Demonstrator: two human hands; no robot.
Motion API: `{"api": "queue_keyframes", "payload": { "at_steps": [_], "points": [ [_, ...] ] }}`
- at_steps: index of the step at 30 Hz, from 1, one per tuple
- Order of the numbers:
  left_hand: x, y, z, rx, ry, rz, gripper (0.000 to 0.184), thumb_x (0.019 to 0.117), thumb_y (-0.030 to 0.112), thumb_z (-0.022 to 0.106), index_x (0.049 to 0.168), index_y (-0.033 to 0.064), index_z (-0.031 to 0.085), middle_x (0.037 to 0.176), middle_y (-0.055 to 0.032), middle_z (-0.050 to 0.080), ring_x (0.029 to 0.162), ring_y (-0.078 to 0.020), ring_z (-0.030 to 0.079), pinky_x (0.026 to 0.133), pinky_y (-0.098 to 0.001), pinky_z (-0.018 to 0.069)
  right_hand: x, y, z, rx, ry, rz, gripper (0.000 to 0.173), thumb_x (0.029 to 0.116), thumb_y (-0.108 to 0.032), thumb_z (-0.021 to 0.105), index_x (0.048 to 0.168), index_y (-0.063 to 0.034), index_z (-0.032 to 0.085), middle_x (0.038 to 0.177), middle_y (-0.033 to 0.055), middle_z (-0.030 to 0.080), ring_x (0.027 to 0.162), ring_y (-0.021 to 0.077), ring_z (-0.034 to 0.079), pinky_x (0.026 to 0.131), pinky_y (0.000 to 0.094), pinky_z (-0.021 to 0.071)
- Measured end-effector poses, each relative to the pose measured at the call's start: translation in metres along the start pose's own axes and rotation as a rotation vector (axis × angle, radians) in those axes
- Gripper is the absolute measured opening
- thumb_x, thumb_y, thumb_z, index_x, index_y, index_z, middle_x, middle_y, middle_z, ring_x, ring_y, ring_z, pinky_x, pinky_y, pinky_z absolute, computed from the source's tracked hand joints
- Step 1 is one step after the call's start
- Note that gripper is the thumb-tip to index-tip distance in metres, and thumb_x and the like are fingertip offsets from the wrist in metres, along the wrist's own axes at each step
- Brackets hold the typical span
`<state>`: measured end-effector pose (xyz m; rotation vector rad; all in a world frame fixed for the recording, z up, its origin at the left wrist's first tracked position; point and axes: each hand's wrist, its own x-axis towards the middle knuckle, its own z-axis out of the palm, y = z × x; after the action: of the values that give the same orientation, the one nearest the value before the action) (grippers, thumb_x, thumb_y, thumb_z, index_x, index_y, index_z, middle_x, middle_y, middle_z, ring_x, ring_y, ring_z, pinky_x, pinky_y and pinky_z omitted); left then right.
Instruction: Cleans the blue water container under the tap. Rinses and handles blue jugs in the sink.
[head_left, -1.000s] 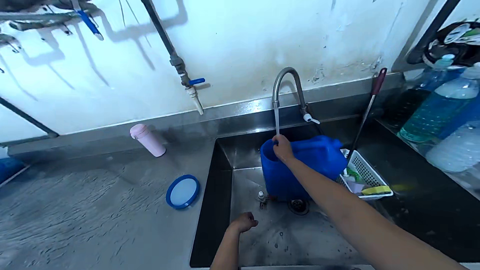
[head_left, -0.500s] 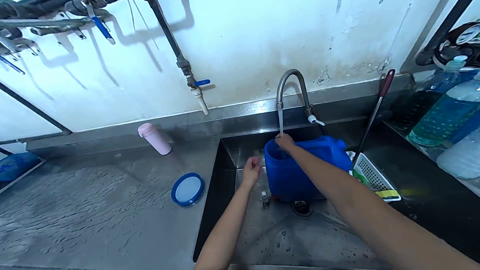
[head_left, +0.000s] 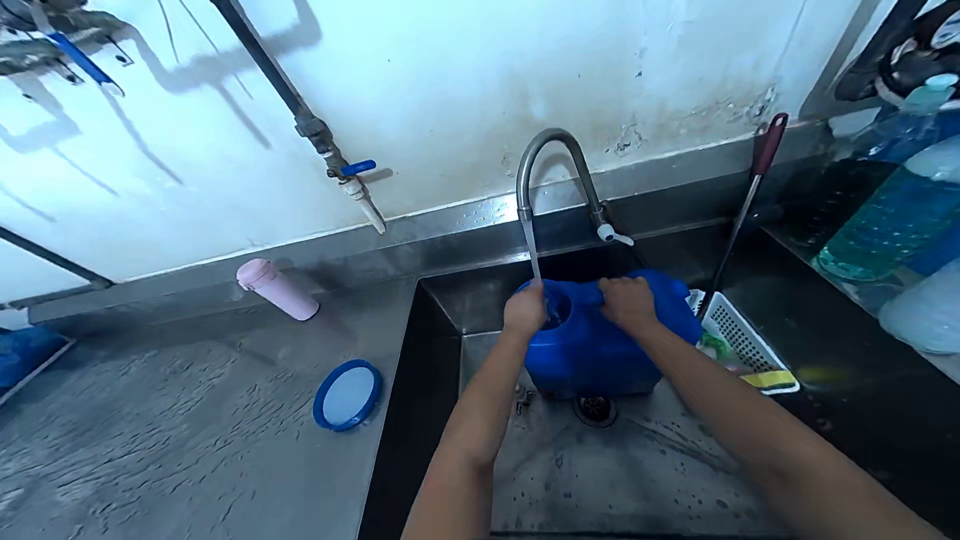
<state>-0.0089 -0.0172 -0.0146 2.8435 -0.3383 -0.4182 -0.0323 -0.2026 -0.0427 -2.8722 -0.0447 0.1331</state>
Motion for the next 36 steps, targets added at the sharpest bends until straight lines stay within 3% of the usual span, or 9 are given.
{"api": "queue_keyframes", "payload": {
  "at_steps": [4,9,16,22,25,29,33,34,36],
  "points": [
    [0.004,0.0,0.0,0.074,-0.048,0.006,0.04,0.1117,0.023,0.038,0.143,0.0037,0.054,0.136,-0.0228,0.063,0.13,-0.0381,0.058,0.109,-0.0567,0.0441,0.003,0.003,0.006,0.021,0.039,-0.031,0.03,0.0951,-0.011,0.066,0.121,0.0049,0.066,0.123,0.0253,0.068,0.124,0.0412,0.06,0.107,0.0593,0.0388],
    [0.007,-0.004,0.006,0.089,-0.036,-0.019,0.034,0.1036,0.011,0.052,0.137,0.005,0.058,0.129,-0.022,0.066,0.124,-0.0397,0.062,0.101,-0.0599,0.0483,0.002,0.006,0.017,0.051,0.119,-0.061,0.027,0.0916,-0.009,0.071,0.114,0.0054,0.068,0.117,0.0263,0.07,0.119,0.0435,0.063,0.103,0.061,0.0412],
    [0.001,0.003,0.007,0.104,-0.013,-0.059,0.045,0.1013,0.011,0.058,0.145,0.0082,0.05,0.127,-0.0221,0.067,0.119,-0.0406,0.064,0.096,-0.0618,0.0511,0.002,0.013,0.031,0.107,0.274,-0.144,0.024,0.0856,-0.004,0.076,0.105,0.0078,0.069,0.107,0.0288,0.071,0.11,0.0468,0.066,0.097,0.0645,0.0438],
    [0.011,0.0,0.008,0.152,-0.071,-0.038,0.048,0.1002,0.02,0.059,0.147,0.0124,0.051,0.137,-0.0201,0.061,0.124,-0.0386,0.061,0.099,-0.0614,0.0494,0.004,0.011,0.024,0.11,0.175,-0.117,0.027,0.0908,-0.009,0.072,0.113,0.007,0.068,0.116,0.0285,0.069,0.118,0.0458,0.062,0.102,0.0633,0.0408],
    [0.015,0.001,0.01,0.195,-0.11,-0.048,0.047,0.1044,0.025,0.054,0.149,0.0118,0.049,0.146,-0.0225,0.053,0.128,-0.0405,0.059,0.101,-0.0612,0.0482,0.004,0.012,0.019,0.119,0.12,-0.115,0.032,0.0924,-0.011,0.071,0.119,0.0071,0.067,0.122,0.0288,0.068,0.123,0.0458,0.06,0.104,0.0637,0.0388],
    [0.014,0.002,0.005,0.153,-0.085,-0.049,0.044,0.1097,0.031,0.047,0.147,0.0072,0.051,0.145,-0.0239,0.055,0.13,-0.0408,0.058,0.105,-0.0602,0.0455,0.005,0.008,0.016,0.108,0.08,-0.12,0.035,0.0941,-0.012,0.07,0.124,0.0058,0.066,0.127,0.0277,0.066,0.127,0.044,0.058,0.106,0.0622,0.0372],
    [0.012,0.004,0.012,0.008,-0.008,-0.05,0.048,0.1083,0.036,0.051,0.146,0.0062,0.052,0.142,-0.0261,0.055,0.128,-0.0425,0.058,0.105,-0.0624,0.0457,0.0,0.019,0.016,0.143,0.044,-0.19,0.039,0.0943,-0.012,0.067,0.13,0.0037,0.063,0.132,0.026,0.063,0.13,0.0422,0.055,0.109,0.0617,0.0352],
    [0.011,0.005,0.017,0.009,0.007,-0.066,0.048,0.1079,0.037,0.051,0.145,0.0073,0.053,0.141,-0.0253,0.056,0.127,-0.0419,0.059,0.104,-0.0622,0.0465,-0.004,0.028,0.017,0.186,0.075,-0.251,0.041,0.0948,-0.015,0.067,0.132,0.0028,0.062,0.134,0.0261,0.062,0.131,0.0429,0.054,0.11,0.0616,0.0349],
    [0.007,0.006,0.017,-0.015,0.035,-0.102,0.047,0.1077,0.037,0.051,0.145,0.0087,0.054,0.143,-0.0239,0.056,0.13,-0.0409,0.058,0.106,-0.0609,0.0451,-0.011,0.05,0.024,0.353,0.323,-0.387,0.04,0.0931,-0.017,0.067,0.126,0.0044,0.066,0.133,0.031,0.06,0.128,0.0492,0.055,0.108,0.066,0.0397]
  ]
}}
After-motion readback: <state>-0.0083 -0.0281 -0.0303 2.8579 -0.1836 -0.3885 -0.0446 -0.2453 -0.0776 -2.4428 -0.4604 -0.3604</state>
